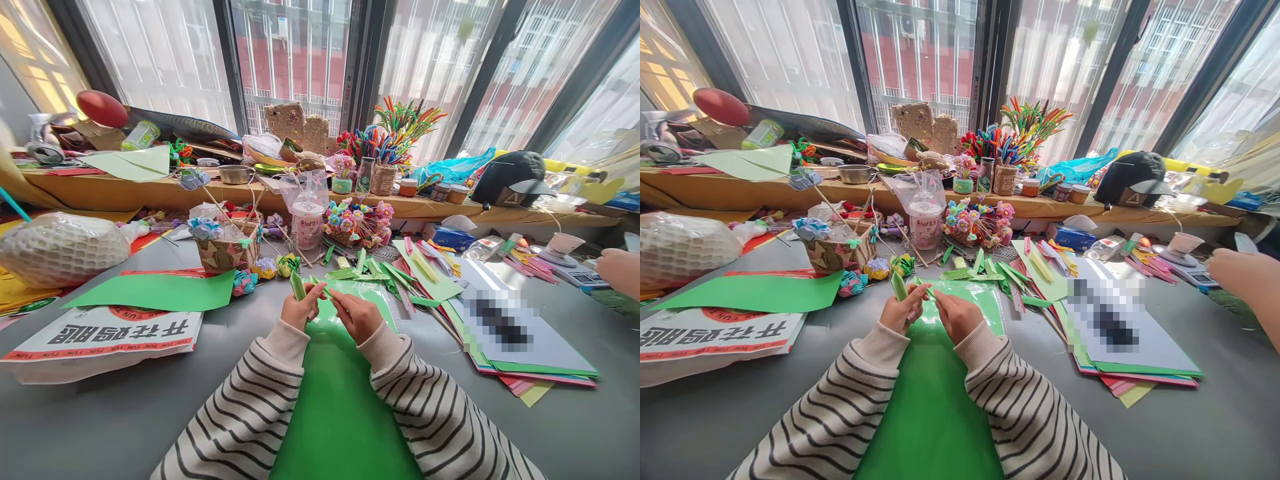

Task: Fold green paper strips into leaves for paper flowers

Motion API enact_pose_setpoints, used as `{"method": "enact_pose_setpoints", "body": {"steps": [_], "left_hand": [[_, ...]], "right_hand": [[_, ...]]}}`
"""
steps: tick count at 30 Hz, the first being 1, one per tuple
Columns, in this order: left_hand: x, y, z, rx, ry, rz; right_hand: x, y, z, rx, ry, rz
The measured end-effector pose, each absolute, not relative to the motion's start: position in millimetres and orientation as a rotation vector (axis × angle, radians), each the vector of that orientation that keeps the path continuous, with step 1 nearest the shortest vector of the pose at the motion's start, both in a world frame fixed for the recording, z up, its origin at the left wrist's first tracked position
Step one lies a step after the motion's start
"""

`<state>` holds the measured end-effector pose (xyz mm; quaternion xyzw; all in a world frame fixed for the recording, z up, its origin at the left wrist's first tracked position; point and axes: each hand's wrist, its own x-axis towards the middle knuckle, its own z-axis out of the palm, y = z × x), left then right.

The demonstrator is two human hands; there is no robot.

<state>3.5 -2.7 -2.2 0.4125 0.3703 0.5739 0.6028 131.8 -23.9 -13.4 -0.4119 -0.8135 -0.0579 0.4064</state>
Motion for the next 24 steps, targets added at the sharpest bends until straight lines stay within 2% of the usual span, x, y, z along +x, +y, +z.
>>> {"method": "enact_pose_setpoints", "body": {"steps": [17, 20, 24], "left_hand": [[3, -5, 3, 0.852, 0.731, 1.473], [3, -4, 2, 0.828, 0.734, 1.500], [2, -3, 0, 0.826, 0.747, 1.500]], "right_hand": [[133, -28, -2, -1.162, -1.824, 0.094], [133, -27, -3, -1.160, -1.795, 0.266], [132, -26, -3, -1.097, -1.693, 0.664]]}}
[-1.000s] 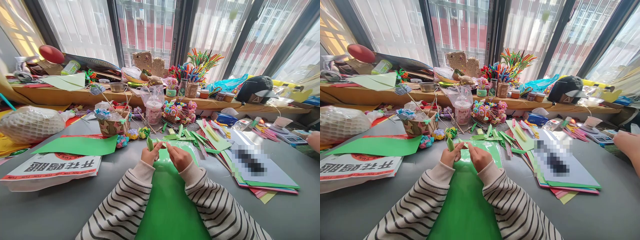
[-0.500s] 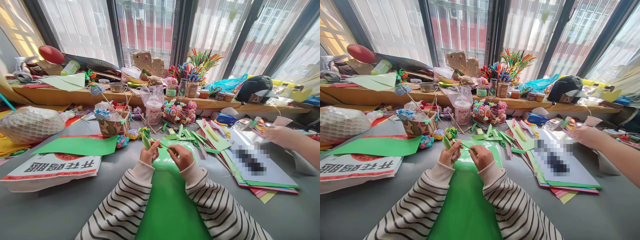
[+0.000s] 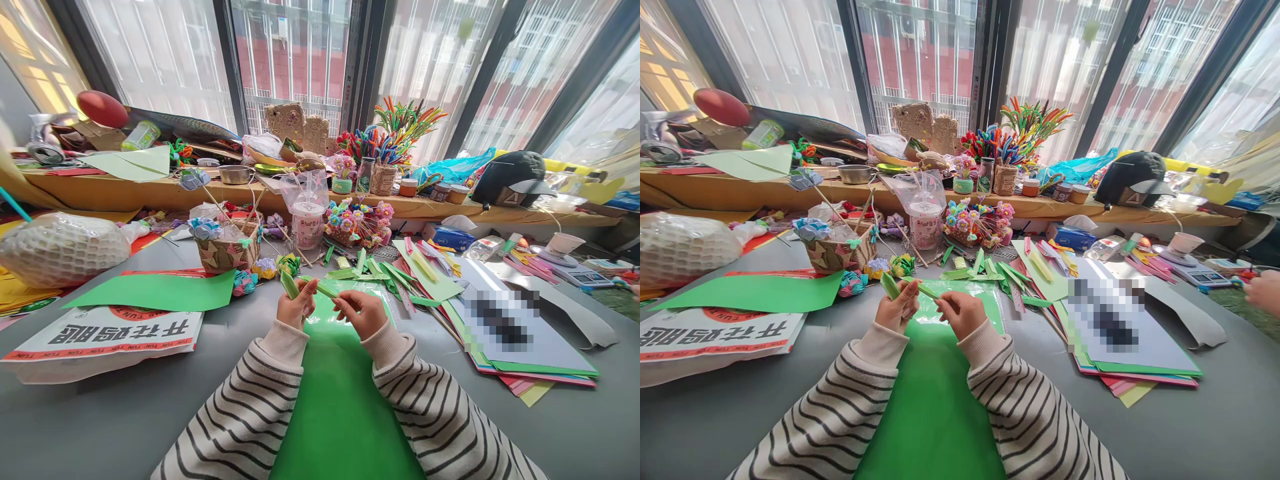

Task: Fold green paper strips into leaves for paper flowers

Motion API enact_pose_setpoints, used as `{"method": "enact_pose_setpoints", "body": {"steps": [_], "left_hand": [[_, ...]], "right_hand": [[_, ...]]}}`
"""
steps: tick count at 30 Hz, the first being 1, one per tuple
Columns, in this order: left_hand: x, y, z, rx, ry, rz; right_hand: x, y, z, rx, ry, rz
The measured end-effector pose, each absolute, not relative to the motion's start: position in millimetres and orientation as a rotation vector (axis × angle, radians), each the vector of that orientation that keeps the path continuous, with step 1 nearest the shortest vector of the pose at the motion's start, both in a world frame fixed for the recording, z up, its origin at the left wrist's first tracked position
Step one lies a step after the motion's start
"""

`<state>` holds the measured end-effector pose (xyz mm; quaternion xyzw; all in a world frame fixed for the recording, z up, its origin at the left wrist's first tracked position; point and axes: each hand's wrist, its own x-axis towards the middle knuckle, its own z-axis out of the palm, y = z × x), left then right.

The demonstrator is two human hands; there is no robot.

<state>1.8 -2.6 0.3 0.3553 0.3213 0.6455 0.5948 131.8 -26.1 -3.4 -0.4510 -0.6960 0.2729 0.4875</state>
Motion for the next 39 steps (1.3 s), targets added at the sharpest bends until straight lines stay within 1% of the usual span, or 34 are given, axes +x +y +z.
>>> {"method": "enact_pose_setpoints", "body": {"steps": [4, 8, 10, 17, 26, 30, 34, 36, 39], "left_hand": [[1.7, -3.7, 0.4, 0.882, 0.781, 1.377], [1.9, -3.9, 0.2, 0.912, 0.826, 1.303], [2.3, -3.1, -0.5, 0.898, 0.857, 1.323], [4.5, -2.2, -1.6, 0.866, 0.857, 1.406], [5.3, -5.6, 1.2, 0.881, 0.851, 1.425], [4.9, -5.8, 1.5, 0.870, 0.821, 1.436], [2.4, -4.3, 1.8, 0.830, 0.801, 1.525], [1.7, -3.6, 1.6, 0.817, 0.801, 1.562], [2.6, -3.2, 0.0, 0.812, 0.814, 1.544]], "right_hand": [[131.0, -25.6, -1.8, -1.063, -1.564, 0.940], [130.5, -25.2, -1.0, -1.053, -1.538, 1.078], [129.6, -25.4, -1.8, -1.060, -1.540, 1.071], [126.8, -26.4, -3.9, -1.088, -1.642, 0.862], [127.1, -27.8, -2.6, -1.049, -1.535, 1.006], [127.3, -27.4, 1.2, -1.064, -1.478, 1.140], [127.8, -25.2, 0.8, -1.077, -1.434, 1.265], [128.0, -23.7, -1.0, -1.094, -1.440, 1.257], [128.5, -22.0, -3.4, -1.138, -1.471, 1.116]]}}
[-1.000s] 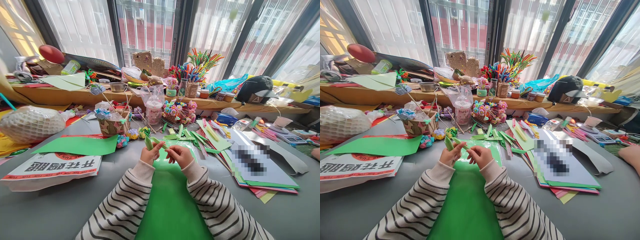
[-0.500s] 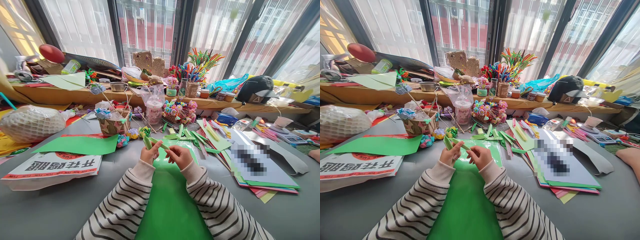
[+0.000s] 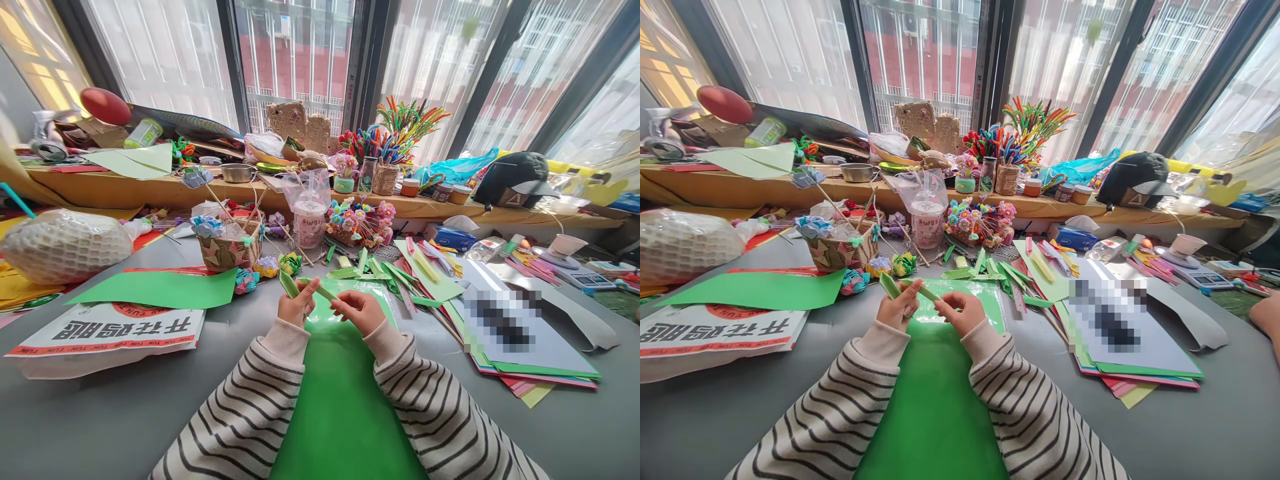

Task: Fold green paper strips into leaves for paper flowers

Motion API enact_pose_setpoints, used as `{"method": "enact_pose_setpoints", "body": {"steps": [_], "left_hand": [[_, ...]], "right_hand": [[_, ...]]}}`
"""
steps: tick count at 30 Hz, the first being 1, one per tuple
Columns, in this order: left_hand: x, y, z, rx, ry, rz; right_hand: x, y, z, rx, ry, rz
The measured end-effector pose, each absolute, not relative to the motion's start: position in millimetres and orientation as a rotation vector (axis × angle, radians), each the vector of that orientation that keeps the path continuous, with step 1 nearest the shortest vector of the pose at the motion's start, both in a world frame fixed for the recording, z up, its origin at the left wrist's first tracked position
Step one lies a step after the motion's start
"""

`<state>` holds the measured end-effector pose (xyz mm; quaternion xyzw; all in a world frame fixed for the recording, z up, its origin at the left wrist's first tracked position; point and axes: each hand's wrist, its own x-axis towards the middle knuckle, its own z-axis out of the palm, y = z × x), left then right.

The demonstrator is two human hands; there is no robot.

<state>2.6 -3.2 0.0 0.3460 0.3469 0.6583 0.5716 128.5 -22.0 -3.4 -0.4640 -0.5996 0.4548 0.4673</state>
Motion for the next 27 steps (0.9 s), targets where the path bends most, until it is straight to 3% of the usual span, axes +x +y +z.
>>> {"method": "enact_pose_setpoints", "body": {"steps": [4, 12, 27], "left_hand": [[4.2, -3.5, -2.2, 0.860, 0.840, 1.450], [1.3, -4.6, 2.9, 0.892, 0.740, 1.408], [2.5, -7.6, 4.3, 0.860, 0.821, 1.506]], "right_hand": [[129.9, -21.4, -3.3, -1.156, -1.497, 1.009], [131.5, -21.4, -0.5, -1.104, -1.406, 1.115], [131.1, -23.8, 2.1, -1.125, -1.445, 1.050]]}}
